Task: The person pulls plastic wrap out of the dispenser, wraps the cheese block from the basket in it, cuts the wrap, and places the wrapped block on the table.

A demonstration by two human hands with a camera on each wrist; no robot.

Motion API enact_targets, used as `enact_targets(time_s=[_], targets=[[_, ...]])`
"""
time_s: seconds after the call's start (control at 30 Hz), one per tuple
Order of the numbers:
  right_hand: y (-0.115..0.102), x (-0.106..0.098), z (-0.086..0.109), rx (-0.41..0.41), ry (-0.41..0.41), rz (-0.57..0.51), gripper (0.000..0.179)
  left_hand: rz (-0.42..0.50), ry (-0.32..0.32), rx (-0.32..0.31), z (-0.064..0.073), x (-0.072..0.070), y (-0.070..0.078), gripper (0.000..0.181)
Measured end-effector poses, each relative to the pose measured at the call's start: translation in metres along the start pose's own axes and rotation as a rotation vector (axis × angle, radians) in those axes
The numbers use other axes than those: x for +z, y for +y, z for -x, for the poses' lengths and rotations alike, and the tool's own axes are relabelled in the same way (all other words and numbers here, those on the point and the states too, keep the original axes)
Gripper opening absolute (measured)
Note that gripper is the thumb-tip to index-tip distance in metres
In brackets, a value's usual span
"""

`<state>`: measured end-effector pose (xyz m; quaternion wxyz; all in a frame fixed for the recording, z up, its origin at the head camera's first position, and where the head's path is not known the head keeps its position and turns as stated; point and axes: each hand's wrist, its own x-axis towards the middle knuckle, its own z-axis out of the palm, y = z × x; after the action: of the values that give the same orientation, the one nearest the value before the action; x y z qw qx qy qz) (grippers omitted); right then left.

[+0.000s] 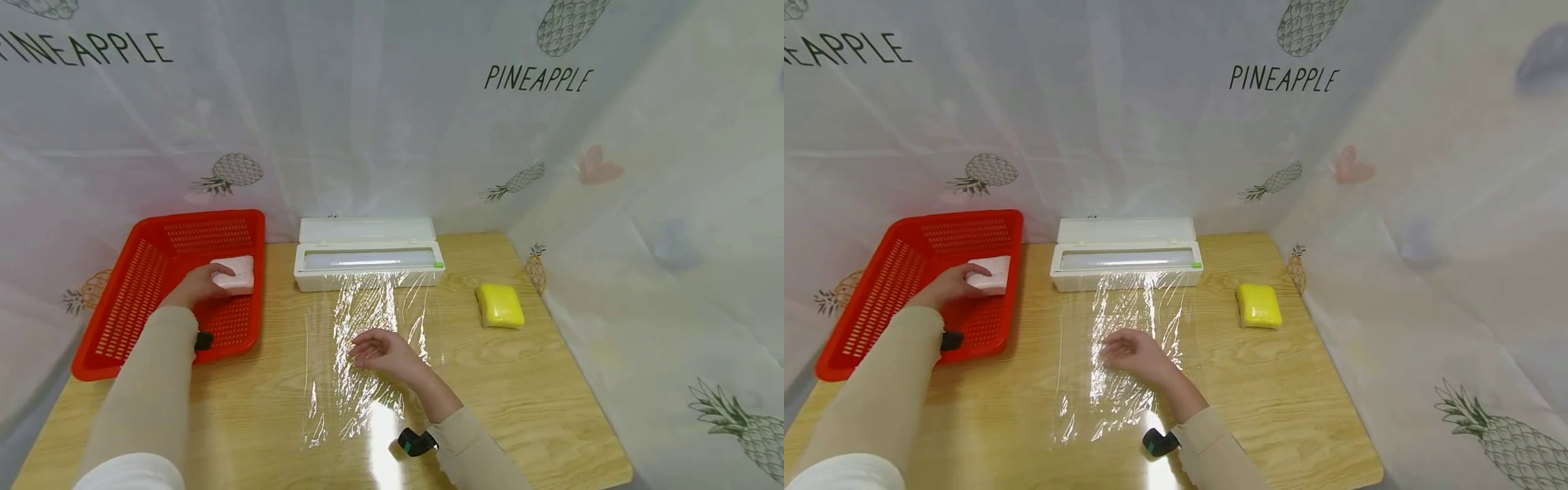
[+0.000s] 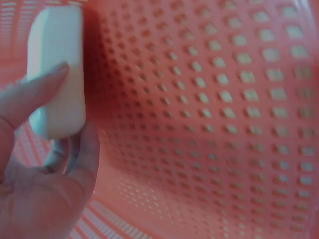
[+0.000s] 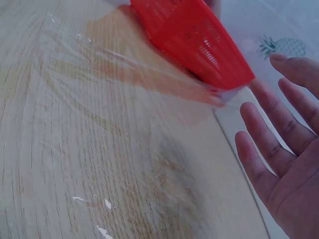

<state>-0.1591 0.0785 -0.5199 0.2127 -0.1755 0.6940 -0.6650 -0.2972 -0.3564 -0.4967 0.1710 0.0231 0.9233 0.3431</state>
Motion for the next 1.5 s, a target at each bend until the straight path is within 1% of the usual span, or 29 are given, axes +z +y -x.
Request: enact_targets(time_s=[0.1, 0.17, 0.3, 0.4, 0.47, 0.57, 0.63, 0.77, 0.93, 1.03, 1.1, 1.2, 1.3, 1.37, 1.43, 1.5], targets=[[-0.003, 0.0, 0.002, -0.008, 0.0, -0.015, 0.04, 0.006, 0.034, -0.001, -0.001, -0.001, 0.003, 0.049], [-0.005, -0.001, 0.003, -0.003, 0.004, -0.021, 0.04, 0.024, 0.057, 0.001, 0.001, -0.003, 0.004, 0.051], [-0.009, -0.005, 0.004, 0.002, 0.032, -0.036, 0.04, 0.14, 0.095, -0.008, 0.01, -0.007, 0.013, 0.056], [-0.013, -0.007, 0.007, 0.0, 0.057, -0.026, 0.039, 0.21, 0.135, -0.026, 0.021, -0.011, 0.025, 0.059], [-0.014, -0.008, 0.009, 0.004, 0.073, -0.021, 0.04, 0.222, 0.168, -0.034, 0.03, -0.013, 0.033, 0.06], [-0.014, -0.009, 0.013, 0.001, 0.088, -0.022, 0.04, 0.24, 0.215, -0.02, 0.046, -0.013, 0.042, 0.061], [-0.013, -0.01, 0.015, -0.003, 0.095, -0.026, 0.04, 0.244, 0.252, 0.0, 0.057, -0.008, 0.046, 0.06], [-0.013, -0.009, 0.018, -0.04, 0.108, -0.028, 0.04, 0.246, 0.311, 0.025, 0.081, 0.009, 0.056, 0.06], [-0.013, -0.008, 0.02, -0.087, 0.119, -0.05, 0.04, 0.258, 0.386, -0.008, 0.113, 0.034, 0.075, 0.057], [-0.011, -0.007, 0.02, -0.096, 0.11, -0.061, 0.041, 0.254, 0.408, -0.016, 0.131, 0.05, 0.086, 0.054], [-0.009, -0.006, 0.02, -0.099, 0.105, -0.065, 0.041, 0.252, 0.406, -0.001, 0.141, 0.059, 0.094, 0.053], [-0.01, -0.002, 0.02, -0.109, 0.107, -0.075, 0.041, 0.274, 0.402, 0.035, 0.15, 0.073, 0.108, 0.049], [-0.013, 0.002, 0.021, -0.117, 0.118, -0.082, 0.041, 0.292, 0.397, 0.083, 0.156, 0.091, 0.12, 0.047], [-0.013, 0.005, 0.021, -0.12, 0.127, -0.083, 0.041, 0.308, 0.396, 0.113, 0.159, 0.105, 0.127, 0.044], [-0.013, 0.007, 0.02, -0.121, 0.141, -0.086, 0.041, 0.329, 0.388, 0.13, 0.16, 0.119, 0.132, 0.042], [-0.013, 0.009, 0.021, -0.116, 0.163, -0.089, 0.04, 0.385, 0.371, 0.131, 0.159, 0.132, 0.136, 0.042]])
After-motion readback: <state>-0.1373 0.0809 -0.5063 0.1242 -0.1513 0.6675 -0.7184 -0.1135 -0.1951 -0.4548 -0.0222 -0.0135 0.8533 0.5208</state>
